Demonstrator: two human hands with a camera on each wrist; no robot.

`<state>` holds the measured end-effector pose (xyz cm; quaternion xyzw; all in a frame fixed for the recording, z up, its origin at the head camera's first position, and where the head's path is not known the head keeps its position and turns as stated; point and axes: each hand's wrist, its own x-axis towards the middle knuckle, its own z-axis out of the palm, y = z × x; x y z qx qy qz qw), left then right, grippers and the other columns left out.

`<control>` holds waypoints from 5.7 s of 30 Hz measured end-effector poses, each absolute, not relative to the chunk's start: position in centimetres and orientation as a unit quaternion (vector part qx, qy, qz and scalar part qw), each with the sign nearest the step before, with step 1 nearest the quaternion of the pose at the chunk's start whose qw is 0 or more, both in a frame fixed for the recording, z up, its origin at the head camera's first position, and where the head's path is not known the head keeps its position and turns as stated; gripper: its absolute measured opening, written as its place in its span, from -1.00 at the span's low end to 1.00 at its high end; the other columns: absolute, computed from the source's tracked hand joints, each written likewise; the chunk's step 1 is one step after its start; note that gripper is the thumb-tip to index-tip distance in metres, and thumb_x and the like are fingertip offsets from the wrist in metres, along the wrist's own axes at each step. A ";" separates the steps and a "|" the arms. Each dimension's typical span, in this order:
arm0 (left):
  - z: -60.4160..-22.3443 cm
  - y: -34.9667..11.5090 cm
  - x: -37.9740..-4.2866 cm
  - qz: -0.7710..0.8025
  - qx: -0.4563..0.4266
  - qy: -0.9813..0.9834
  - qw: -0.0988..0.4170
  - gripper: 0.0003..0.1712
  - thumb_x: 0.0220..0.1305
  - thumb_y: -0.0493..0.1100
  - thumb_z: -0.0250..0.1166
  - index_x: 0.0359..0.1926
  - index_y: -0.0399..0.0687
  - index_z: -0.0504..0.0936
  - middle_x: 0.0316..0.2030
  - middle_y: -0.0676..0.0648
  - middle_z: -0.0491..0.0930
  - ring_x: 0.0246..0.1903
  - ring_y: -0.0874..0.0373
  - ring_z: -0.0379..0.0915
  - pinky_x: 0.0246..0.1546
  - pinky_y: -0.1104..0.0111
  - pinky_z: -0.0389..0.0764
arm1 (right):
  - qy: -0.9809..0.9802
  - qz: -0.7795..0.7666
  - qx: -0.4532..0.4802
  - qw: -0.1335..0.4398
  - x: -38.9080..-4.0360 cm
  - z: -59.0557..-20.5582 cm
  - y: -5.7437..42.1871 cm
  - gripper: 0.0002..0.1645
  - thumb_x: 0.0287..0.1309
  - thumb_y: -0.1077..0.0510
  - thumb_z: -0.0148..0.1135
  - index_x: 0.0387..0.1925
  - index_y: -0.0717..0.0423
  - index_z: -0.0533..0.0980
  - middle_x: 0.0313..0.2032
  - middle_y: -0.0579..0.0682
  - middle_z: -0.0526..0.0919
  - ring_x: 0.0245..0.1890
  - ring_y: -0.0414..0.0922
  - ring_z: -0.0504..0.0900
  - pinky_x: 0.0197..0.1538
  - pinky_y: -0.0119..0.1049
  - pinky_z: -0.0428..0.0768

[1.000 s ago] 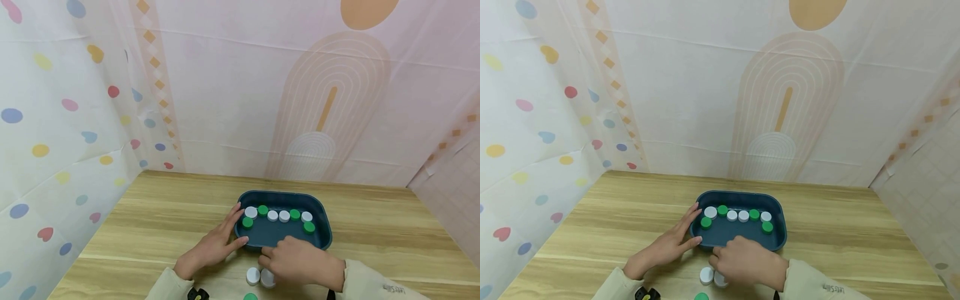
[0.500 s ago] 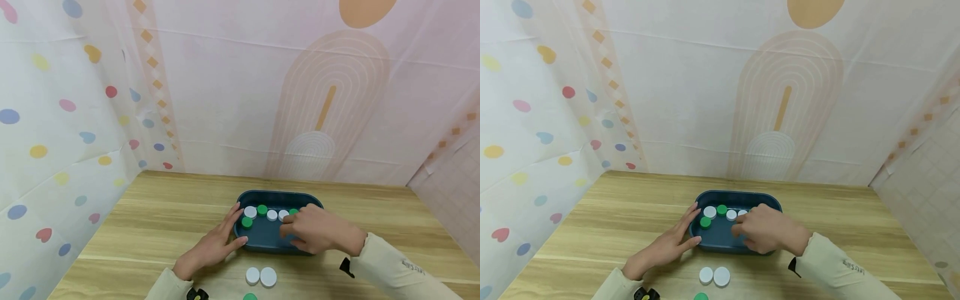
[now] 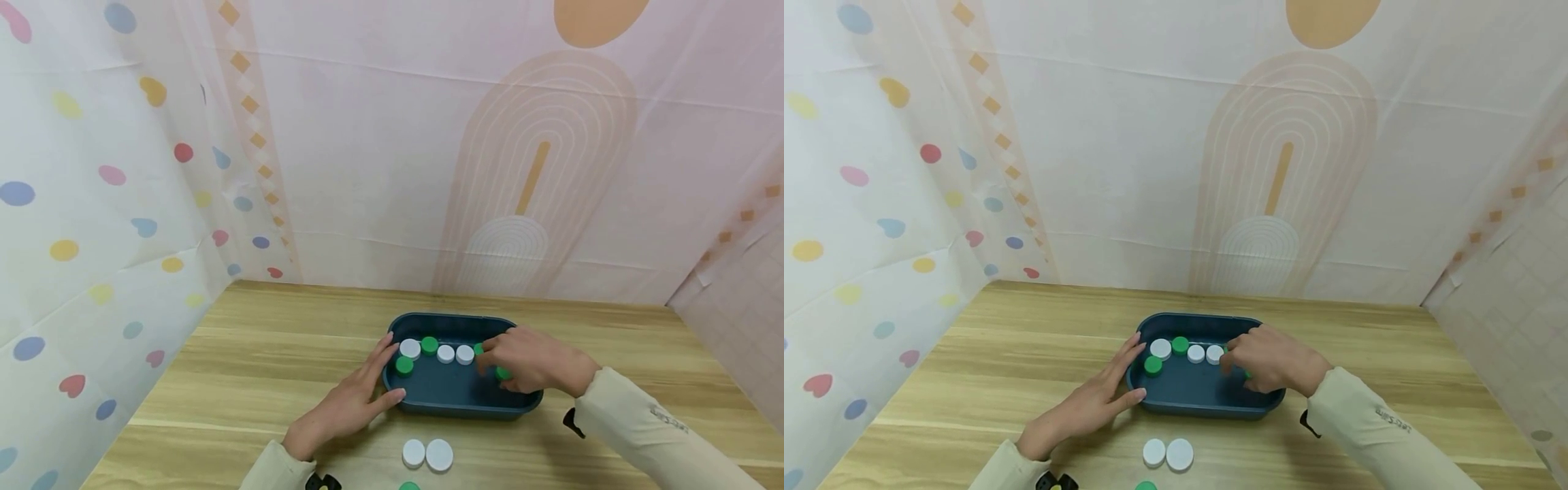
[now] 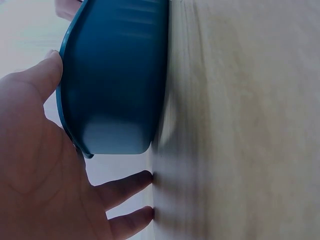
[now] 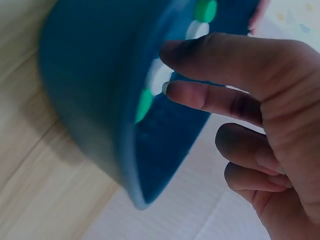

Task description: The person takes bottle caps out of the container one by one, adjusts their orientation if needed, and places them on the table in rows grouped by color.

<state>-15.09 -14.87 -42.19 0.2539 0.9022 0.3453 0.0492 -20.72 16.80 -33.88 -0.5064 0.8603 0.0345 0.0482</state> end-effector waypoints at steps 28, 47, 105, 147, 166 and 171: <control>-42.3 -14.9 -15.3 0.346 0.257 0.901 0.047 -0.17 0.42 0.21 -0.01 0.52 0.05 -0.14 0.50 0.13 -0.36 0.40 -0.08 -0.07 0.20 -0.13 0.25 | 0.863 0.147 -0.483 0.006 -22.0 -36.0 17.5 -0.71 -0.16 0.24 0.47 -0.37 -0.14 0.58 -0.45 -0.13 0.58 -0.71 -0.23 0.30 -0.63 -0.41 0.38; -42.4 -14.8 -15.2 0.343 0.262 0.901 0.043 -0.17 0.42 0.20 0.00 0.51 0.03 -0.13 0.50 0.11 -0.35 0.40 -0.08 -0.05 0.19 -0.10 0.29 | 0.862 0.133 -0.488 0.007 -21.9 -37.0 17.6 -0.73 -0.14 0.26 0.45 -0.41 -0.15 0.59 -0.56 -0.16 0.53 -0.74 -0.26 0.28 -0.65 -0.40 0.34; -42.5 -14.9 -15.3 0.344 0.259 0.902 0.043 -0.16 0.42 0.21 0.00 0.52 0.04 -0.13 0.50 0.13 -0.35 0.41 -0.06 -0.08 0.20 -0.09 0.27 | 0.831 0.004 -0.557 0.007 -14.3 -32.3 14.5 -0.72 0.04 0.02 0.41 -0.18 -0.22 0.55 -0.35 -0.29 0.44 -0.70 -0.38 0.18 -0.62 -0.55 0.19; -42.4 -14.9 -15.4 0.345 0.261 0.901 0.042 -0.16 0.42 0.20 0.01 0.52 0.05 -0.14 0.50 0.13 -0.36 0.41 -0.06 -0.07 0.20 -0.08 0.27 | 0.788 -0.052 -0.612 0.050 -11.0 -38.7 11.1 -0.76 0.19 -0.07 0.29 -0.09 -0.28 0.55 -0.48 -0.42 0.32 -0.67 -0.53 0.17 -0.56 -0.73 0.18; -42.4 -14.9 -15.3 0.348 0.260 0.900 0.043 -0.16 0.42 0.20 0.01 0.52 0.04 -0.13 0.50 0.13 -0.35 0.40 -0.07 -0.06 0.19 -0.08 0.29 | 0.774 -0.051 -0.629 0.047 -11.1 -39.8 10.7 -0.78 0.25 -0.11 0.21 -0.09 -0.29 0.59 -0.39 -0.40 0.52 -0.64 -0.61 0.23 -0.56 -0.75 0.19; -42.5 -14.9 -15.3 0.348 0.259 0.900 0.045 -0.16 0.41 0.21 0.01 0.52 0.04 -0.13 0.50 0.13 -0.35 0.41 -0.06 -0.07 0.20 -0.08 0.28 | 0.777 -0.063 -0.624 0.060 -11.1 -39.9 10.8 -0.78 0.25 -0.11 0.21 -0.08 -0.27 0.58 -0.40 -0.40 0.51 -0.65 -0.60 0.21 -0.56 -0.75 0.19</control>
